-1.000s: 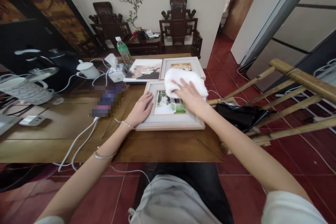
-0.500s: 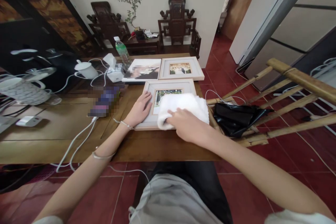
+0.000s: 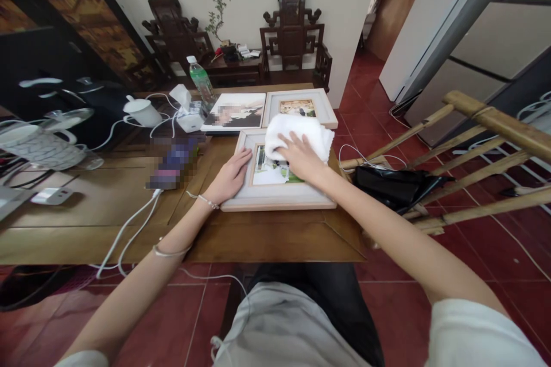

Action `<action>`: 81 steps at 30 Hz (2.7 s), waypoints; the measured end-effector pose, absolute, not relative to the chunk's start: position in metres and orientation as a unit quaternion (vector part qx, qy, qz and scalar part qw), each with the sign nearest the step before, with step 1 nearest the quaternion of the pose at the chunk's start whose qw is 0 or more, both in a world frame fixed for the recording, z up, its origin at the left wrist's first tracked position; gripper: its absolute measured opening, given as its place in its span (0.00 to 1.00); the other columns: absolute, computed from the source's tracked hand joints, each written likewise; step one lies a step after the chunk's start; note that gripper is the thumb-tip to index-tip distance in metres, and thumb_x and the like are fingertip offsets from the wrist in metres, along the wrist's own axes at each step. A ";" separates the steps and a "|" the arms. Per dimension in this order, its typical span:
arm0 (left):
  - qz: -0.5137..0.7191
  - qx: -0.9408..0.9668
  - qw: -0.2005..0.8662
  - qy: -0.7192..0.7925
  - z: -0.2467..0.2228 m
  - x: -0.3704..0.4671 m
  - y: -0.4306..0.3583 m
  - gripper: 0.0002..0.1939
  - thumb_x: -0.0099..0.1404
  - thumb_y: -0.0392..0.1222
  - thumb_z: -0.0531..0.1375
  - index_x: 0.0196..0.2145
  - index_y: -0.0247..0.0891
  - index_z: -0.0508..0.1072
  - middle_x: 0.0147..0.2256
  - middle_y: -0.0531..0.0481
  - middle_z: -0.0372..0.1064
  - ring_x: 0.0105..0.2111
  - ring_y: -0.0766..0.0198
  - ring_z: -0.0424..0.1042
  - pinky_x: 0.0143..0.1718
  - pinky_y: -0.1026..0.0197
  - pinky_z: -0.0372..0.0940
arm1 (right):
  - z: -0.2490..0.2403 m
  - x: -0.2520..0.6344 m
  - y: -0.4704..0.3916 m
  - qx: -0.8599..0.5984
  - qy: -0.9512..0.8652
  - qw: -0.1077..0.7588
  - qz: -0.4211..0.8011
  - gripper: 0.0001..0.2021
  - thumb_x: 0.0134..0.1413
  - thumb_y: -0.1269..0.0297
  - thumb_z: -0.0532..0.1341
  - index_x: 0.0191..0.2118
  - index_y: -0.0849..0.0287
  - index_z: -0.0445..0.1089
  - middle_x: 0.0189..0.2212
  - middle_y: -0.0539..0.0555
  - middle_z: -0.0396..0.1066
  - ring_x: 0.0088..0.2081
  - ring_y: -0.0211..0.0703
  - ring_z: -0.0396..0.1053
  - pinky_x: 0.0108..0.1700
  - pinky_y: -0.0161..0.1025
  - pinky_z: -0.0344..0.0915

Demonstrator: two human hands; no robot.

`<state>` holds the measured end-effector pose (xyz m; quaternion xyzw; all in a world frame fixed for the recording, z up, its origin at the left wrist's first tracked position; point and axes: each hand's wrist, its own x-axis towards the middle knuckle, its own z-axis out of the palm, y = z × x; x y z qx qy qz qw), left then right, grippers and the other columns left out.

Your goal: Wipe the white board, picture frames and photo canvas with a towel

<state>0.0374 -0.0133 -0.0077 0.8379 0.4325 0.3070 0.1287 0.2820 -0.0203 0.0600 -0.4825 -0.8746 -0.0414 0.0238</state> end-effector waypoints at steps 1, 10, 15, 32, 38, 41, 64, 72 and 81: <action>0.309 0.837 0.131 0.433 -0.008 0.037 -0.013 0.24 0.70 0.35 0.46 0.59 0.31 0.67 0.62 0.38 0.62 0.67 0.51 0.54 0.68 0.44 0.50 | 0.059 0.282 -0.010 -0.494 -0.867 0.022 -0.056 0.35 0.49 0.87 0.49 0.63 0.62 0.63 0.70 0.61 0.46 0.69 0.67 0.43 0.64 0.67 0.48; 0.310 0.832 0.123 0.442 -0.007 0.040 -0.014 0.23 0.69 0.34 0.46 0.58 0.28 0.68 0.61 0.36 0.63 0.66 0.51 0.55 0.68 0.45 0.51 | 0.076 0.259 -0.061 -0.448 -0.893 -0.054 -0.007 0.29 0.50 0.85 0.51 0.56 0.62 0.70 0.67 0.63 0.54 0.65 0.68 0.52 0.60 0.67 0.54; 0.323 0.827 0.124 0.443 -0.008 0.041 -0.014 0.24 0.68 0.33 0.46 0.59 0.32 0.68 0.62 0.39 0.63 0.67 0.51 0.54 0.68 0.43 0.51 | 0.107 0.250 -0.128 -0.365 -0.923 -0.073 0.098 0.25 0.50 0.84 0.52 0.50 0.61 0.74 0.63 0.61 0.63 0.61 0.62 0.62 0.56 0.58 0.63; 0.387 0.788 0.191 0.439 0.007 0.044 -0.028 0.32 0.75 0.51 0.45 0.70 0.35 0.41 0.70 0.36 0.41 0.69 0.54 0.46 0.69 0.48 0.44 | 0.070 0.205 -0.002 -0.411 -0.904 -0.016 -0.112 0.19 0.65 0.74 0.48 0.53 0.64 0.73 0.67 0.63 0.56 0.69 0.61 0.45 0.66 0.65 0.45; 0.354 0.814 0.170 0.427 0.003 0.042 -0.025 0.30 0.73 0.43 0.47 0.69 0.33 0.45 0.69 0.35 0.44 0.69 0.53 0.46 0.69 0.46 0.44 | 0.065 0.206 0.027 -0.449 -0.886 -0.002 -0.119 0.20 0.61 0.76 0.51 0.53 0.59 0.74 0.68 0.58 0.53 0.69 0.64 0.45 0.64 0.68 0.47; 0.330 0.819 0.161 0.441 -0.002 0.039 -0.023 0.28 0.70 0.35 0.48 0.66 0.33 0.53 0.67 0.35 0.52 0.68 0.51 0.49 0.68 0.42 0.45 | 0.064 0.228 0.024 -0.469 -0.876 -0.009 -0.116 0.22 0.59 0.79 0.52 0.53 0.60 0.74 0.68 0.59 0.53 0.69 0.63 0.45 0.63 0.67 0.47; 0.325 0.828 0.155 0.430 -0.009 0.035 -0.016 0.34 0.56 0.26 0.50 0.61 0.31 0.63 0.62 0.37 0.61 0.68 0.48 0.50 0.69 0.40 0.47 | 0.102 0.339 -0.113 -0.476 -0.868 -0.115 -0.084 0.19 0.47 0.81 0.53 0.35 0.56 0.78 0.55 0.58 0.72 0.54 0.56 0.70 0.49 0.50 0.67; 0.326 0.829 0.147 0.430 -0.008 0.033 -0.016 0.33 0.57 0.26 0.50 0.61 0.34 0.63 0.62 0.39 0.62 0.67 0.50 0.52 0.68 0.41 0.49 | 0.099 0.340 -0.019 -0.561 -0.817 -0.074 -0.111 0.20 0.53 0.78 0.51 0.41 0.59 0.79 0.51 0.62 0.74 0.43 0.54 0.74 0.39 0.46 0.65; 0.339 0.813 0.147 0.451 -0.007 0.037 -0.018 0.31 0.58 0.26 0.50 0.60 0.35 0.64 0.61 0.39 0.63 0.67 0.50 0.53 0.68 0.42 0.50 | 0.085 0.347 -0.074 -0.471 -0.869 -0.084 -0.129 0.21 0.46 0.83 0.53 0.41 0.62 0.78 0.61 0.60 0.65 0.65 0.59 0.56 0.55 0.55 0.61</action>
